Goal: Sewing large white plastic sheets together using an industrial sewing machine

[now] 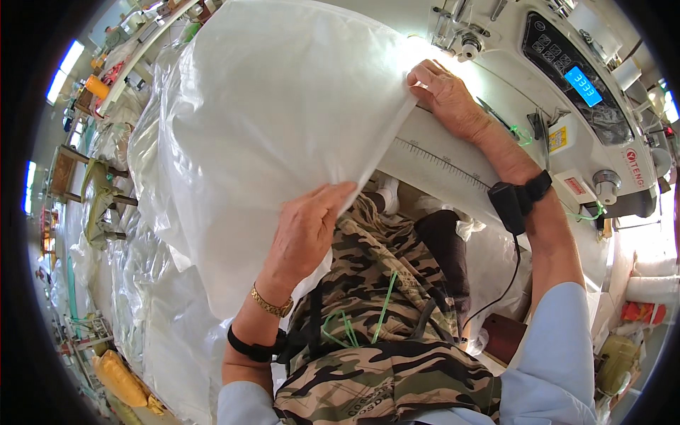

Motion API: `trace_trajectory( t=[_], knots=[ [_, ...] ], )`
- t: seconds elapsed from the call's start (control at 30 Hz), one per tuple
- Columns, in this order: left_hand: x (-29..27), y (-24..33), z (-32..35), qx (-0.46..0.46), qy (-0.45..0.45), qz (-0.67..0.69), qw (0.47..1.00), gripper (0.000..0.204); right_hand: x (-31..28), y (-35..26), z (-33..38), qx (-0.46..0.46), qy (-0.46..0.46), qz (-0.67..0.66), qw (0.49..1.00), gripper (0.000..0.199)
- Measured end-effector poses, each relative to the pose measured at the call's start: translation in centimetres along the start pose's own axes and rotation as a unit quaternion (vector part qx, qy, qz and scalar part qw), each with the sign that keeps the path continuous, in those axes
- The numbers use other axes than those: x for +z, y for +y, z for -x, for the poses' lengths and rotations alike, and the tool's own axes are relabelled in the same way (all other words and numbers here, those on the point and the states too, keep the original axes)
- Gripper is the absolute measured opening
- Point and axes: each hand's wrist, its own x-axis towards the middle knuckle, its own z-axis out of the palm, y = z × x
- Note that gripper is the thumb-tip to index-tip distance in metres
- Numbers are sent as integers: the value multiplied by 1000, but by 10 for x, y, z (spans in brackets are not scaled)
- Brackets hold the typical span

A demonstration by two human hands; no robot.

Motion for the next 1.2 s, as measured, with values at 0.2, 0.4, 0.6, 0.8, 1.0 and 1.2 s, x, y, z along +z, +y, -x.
trace_trajectory(
  t=[0.2, 0.4, 0.6, 0.8, 1.0, 1.2],
  knots=[
    [20, 33, -8, -53, -164, 142, 975, 32, -4, -7, 10, 88, 47, 164, 981, 24],
    [34, 22, 0, 58, -127, 66, 988, 35, -8, -33, 26, 156, 10, 218, 963, 52],
    [33, 18, 1, 56, -120, 53, 990, 35, -2, -28, 36, 134, 29, 223, 965, 51],
    [38, 18, 2, 75, -76, 58, 993, 34, -1, -38, 33, 198, 7, 197, 960, 46],
    [42, 26, -7, 69, -67, -16, 995, 31, -9, -34, 31, 228, -18, 201, 953, 49],
    [51, 25, -25, 73, -34, -150, 985, 27, -10, -23, 36, 219, -30, 193, 956, 57]
  ],
)
